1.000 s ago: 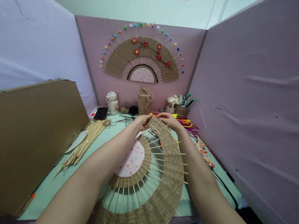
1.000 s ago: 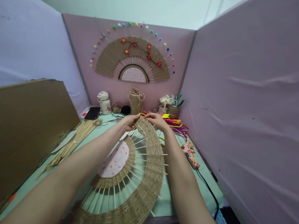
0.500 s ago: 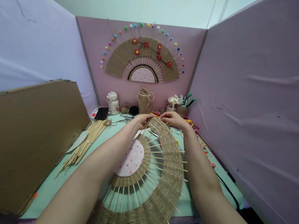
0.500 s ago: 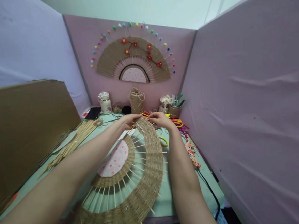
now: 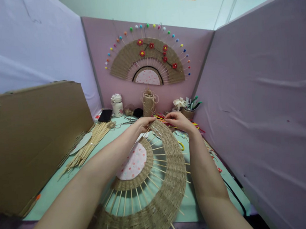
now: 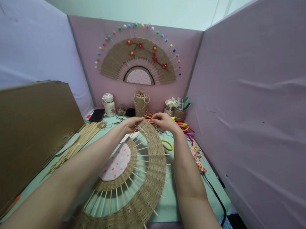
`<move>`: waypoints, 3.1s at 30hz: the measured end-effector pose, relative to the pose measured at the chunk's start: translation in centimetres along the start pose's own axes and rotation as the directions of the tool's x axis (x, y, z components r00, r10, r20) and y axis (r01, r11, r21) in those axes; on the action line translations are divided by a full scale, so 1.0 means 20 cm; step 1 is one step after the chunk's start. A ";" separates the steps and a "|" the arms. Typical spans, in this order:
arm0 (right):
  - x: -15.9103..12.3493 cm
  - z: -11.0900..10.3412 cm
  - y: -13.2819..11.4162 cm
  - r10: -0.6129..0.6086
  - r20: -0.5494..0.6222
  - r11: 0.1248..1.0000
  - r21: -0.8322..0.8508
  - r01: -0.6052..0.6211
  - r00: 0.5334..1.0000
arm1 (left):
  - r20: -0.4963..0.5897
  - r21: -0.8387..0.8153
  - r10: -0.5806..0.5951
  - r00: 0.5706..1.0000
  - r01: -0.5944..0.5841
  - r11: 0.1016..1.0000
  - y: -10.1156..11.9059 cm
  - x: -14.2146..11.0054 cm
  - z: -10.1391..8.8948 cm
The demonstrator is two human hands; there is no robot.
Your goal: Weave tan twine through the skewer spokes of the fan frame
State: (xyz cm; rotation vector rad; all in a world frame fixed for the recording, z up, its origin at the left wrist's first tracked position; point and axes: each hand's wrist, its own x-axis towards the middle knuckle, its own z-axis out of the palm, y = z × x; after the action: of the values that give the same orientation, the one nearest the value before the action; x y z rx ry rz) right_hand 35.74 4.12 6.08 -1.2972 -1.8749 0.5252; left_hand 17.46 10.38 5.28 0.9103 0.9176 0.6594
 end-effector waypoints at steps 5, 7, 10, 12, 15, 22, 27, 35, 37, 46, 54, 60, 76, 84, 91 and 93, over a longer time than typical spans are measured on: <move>-0.01 0.01 0.01 0.056 0.056 0.987 0.148 -0.064 0.997 | 0.048 -0.044 0.003 0.999 -0.001 0.999 0.00 -0.01 -0.03; -0.01 0.02 0.03 0.104 0.094 0.969 0.215 -0.122 0.990 | 0.076 -0.050 0.016 0.997 -0.012 0.999 0.00 -0.03 -0.05; -0.01 0.05 0.06 0.167 0.151 0.926 0.314 -0.208 0.974 | 0.156 -0.017 0.047 0.987 -0.045 0.999 -0.02 -0.07 -0.11; 0.00 0.07 0.08 0.178 0.184 0.901 0.364 -0.236 0.967 | 0.274 0.046 0.065 0.960 -0.081 0.996 -0.05 -0.11 -0.16; 0.01 0.10 0.11 0.176 0.259 0.883 0.384 -0.268 0.950 | 0.403 0.096 0.032 0.915 -0.077 0.992 -0.12 -0.17 -0.27; 0.02 0.16 0.10 0.168 0.357 0.911 0.299 -0.283 0.919 | 0.335 0.214 -0.095 0.937 0.022 0.977 -0.31 -0.37 -0.54; 0.03 0.17 0.10 0.167 0.299 0.894 0.356 -0.272 0.940 | 0.345 0.159 -0.056 0.937 0.001 0.987 -0.34 -0.46 -0.57; 0.04 0.14 0.05 0.213 0.070 0.855 0.469 -0.221 0.975 | 0.333 0.118 0.062 0.941 -0.107 0.987 -0.26 -0.48 -0.51; 0.04 0.14 0.03 0.211 0.023 0.850 0.490 -0.194 0.977 | 0.317 0.088 0.100 0.943 -0.134 0.987 -0.26 -0.47 -0.49; 0.08 0.19 0.06 0.180 0.062 0.828 0.530 -0.185 0.982 | 0.128 0.021 0.185 0.974 -0.189 0.982 -0.39 -0.45 -0.51; 0.08 0.22 0.03 0.209 0.070 0.829 0.517 -0.214 0.976 | 0.078 -0.002 0.222 0.972 -0.222 0.975 -0.38 -0.45 -0.55; 0.07 0.21 -0.01 0.155 -0.005 0.892 0.432 -0.138 0.988 | 0.075 -0.011 0.240 0.968 -0.240 0.971 -0.38 -0.45 -0.56; 0.05 0.16 -0.07 -0.037 -0.077 0.999 -0.031 0.034 0.996 | 0.058 0.005 0.257 0.965 -0.258 0.966 -0.37 -0.45 -0.56; 0.05 0.16 -0.08 -0.182 -0.151 0.943 -0.306 0.129 0.972 | 0.042 0.008 0.259 0.965 -0.259 0.966 -0.37 -0.44 -0.58; 0.05 0.15 -0.10 -0.240 -0.207 0.918 -0.366 0.152 0.949 | -0.011 -0.034 0.261 0.965 -0.262 0.965 -0.36 -0.43 -0.59; 0.05 0.15 -0.11 -0.229 -0.217 0.922 -0.362 0.140 0.949 | -0.014 -0.037 0.263 0.965 -0.263 0.964 -0.36 -0.43 -0.60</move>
State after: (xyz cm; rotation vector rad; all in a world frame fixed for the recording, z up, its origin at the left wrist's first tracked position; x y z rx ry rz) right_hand 31.82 4.50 6.19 -1.3133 -1.8958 -0.0753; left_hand 3.70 4.51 -1.41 1.0050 0.7957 0.9066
